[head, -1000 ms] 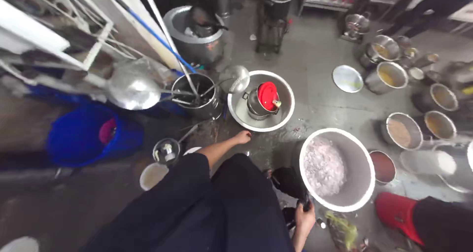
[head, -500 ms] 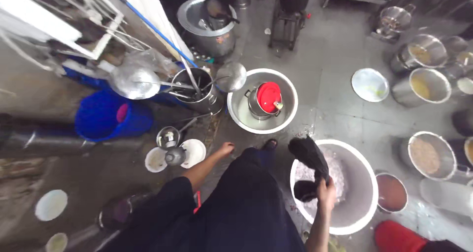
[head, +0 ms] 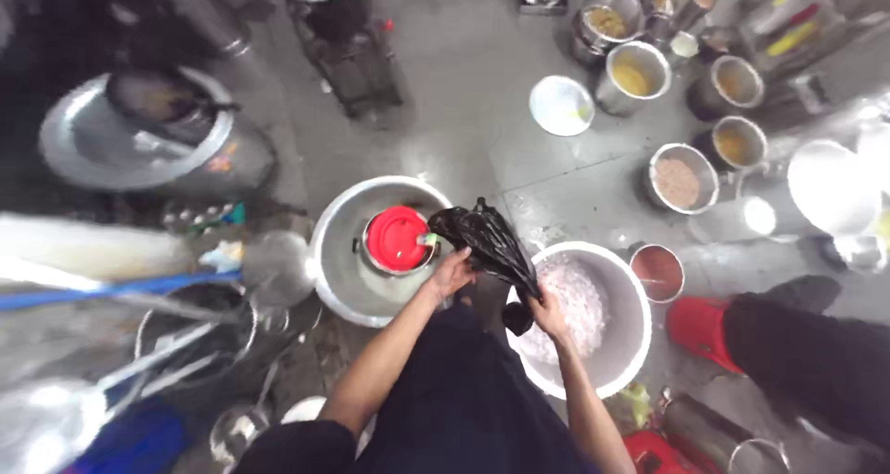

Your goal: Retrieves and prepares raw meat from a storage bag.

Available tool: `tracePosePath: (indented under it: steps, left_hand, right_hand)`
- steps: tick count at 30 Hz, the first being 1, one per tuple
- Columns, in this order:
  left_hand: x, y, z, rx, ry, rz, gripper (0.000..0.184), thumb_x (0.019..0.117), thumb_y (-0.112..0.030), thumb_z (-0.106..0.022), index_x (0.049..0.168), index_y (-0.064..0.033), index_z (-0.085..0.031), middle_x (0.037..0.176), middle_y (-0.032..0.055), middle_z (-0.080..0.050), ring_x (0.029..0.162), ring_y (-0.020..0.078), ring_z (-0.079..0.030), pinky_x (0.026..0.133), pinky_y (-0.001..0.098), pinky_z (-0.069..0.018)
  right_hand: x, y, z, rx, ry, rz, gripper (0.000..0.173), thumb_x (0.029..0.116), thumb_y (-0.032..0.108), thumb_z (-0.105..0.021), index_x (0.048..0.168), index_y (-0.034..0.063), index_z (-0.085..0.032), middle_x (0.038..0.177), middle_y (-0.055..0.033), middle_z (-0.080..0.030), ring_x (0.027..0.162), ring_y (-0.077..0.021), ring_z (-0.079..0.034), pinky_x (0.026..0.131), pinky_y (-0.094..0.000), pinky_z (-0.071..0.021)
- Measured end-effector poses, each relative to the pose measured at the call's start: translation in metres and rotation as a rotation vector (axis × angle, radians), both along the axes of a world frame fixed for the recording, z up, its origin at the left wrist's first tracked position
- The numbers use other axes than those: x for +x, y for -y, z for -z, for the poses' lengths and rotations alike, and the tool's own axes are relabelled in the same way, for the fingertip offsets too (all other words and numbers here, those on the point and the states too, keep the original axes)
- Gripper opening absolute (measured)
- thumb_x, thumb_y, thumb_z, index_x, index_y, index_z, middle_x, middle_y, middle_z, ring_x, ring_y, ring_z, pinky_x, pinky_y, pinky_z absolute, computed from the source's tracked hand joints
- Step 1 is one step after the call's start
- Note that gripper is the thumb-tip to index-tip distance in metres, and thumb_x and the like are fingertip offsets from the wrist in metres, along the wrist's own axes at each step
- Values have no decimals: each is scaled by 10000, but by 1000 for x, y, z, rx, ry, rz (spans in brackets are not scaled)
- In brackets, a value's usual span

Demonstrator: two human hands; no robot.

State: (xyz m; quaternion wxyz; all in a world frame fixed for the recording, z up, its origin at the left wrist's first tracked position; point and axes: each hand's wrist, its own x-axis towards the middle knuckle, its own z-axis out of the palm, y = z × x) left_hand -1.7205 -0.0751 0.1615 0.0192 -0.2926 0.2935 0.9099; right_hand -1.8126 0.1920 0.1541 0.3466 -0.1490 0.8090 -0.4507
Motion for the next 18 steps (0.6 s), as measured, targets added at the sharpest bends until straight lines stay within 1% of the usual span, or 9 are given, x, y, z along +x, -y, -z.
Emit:
tracePosePath:
  steps: [1,2,4,5,7,9,12,15,18]
  left_hand:
    - [-24,5,-5,-9,24,0,482,1068,-274,-415,1483,-33,-362,1329,159,-625,1192,261,-640,1013,477,-551]
    - [-46,7,-9,-12,40,1,437,1084,-245,-410,1462,-28,-379,1290,164,-640,1158,263,-656,996,475,-562]
    - [-86,7,-10,-35,20,56,371,1081,-200,-393,1416,-40,-407,1224,142,-665,1102,241,-676,964,455,-576]
    - [-105,6,-10,-52,-5,100,360,1069,-186,-405,1401,-49,-413,1203,127,-673,1085,227,-681,957,444,-579]
    - [-142,-1,-14,-93,-48,168,331,1023,-176,-452,1333,-61,-466,1141,94,-705,1042,198,-699,931,421,-591]
    - [-177,-14,-17,-154,-95,227,346,999,-169,-496,1322,-43,-480,1124,89,-710,1035,184,-697,934,413,-589]
    - [-228,-37,-28,-303,-152,303,414,944,-146,-578,1323,-14,-477,1107,80,-712,1007,164,-704,918,392,-598]
    - [-285,-52,-30,-429,-254,414,487,862,-122,-663,1301,8,-497,1105,62,-718,1013,146,-707,934,377,-599]
    - [-341,-62,-21,-542,-298,535,497,814,-82,-698,1270,25,-533,1102,41,-726,1031,101,-699,960,338,-586]
  right_hand:
    - [-10,0,0,81,-32,-1,455,992,207,-609,1390,-9,-576,1311,-221,-645,1237,-285,-625,1086,-470,-497]
    - [-19,-1,0,144,-57,16,482,971,243,-647,1383,2,-590,1307,-231,-643,1243,-324,-617,1092,-503,-485]
    - [-32,-5,2,220,-65,77,528,927,283,-698,1384,34,-606,1295,-217,-653,1234,-337,-620,1084,-522,-488]
    - [-38,-6,5,239,-44,112,552,918,295,-713,1396,44,-598,1302,-210,-652,1238,-335,-621,1083,-526,-491]
    - [-54,-8,11,252,-22,180,570,899,300,-734,1389,40,-601,1293,-209,-655,1237,-336,-623,1078,-528,-494]
    - [-73,-13,16,278,-8,237,623,883,337,-760,1406,44,-591,1321,-221,-633,1267,-356,-592,1100,-529,-470]
    - [-108,-25,17,340,36,317,697,870,365,-782,1467,89,-550,1369,-233,-606,1304,-388,-559,1114,-554,-449]
    - [-155,-37,12,347,-3,433,637,906,336,-741,1471,115,-547,1346,-220,-615,1242,-383,-602,1053,-562,-495]
    - [-208,-41,-1,212,-52,546,611,919,318,-716,1468,108,-549,1339,-195,-624,1175,-331,-645,1014,-512,-532]
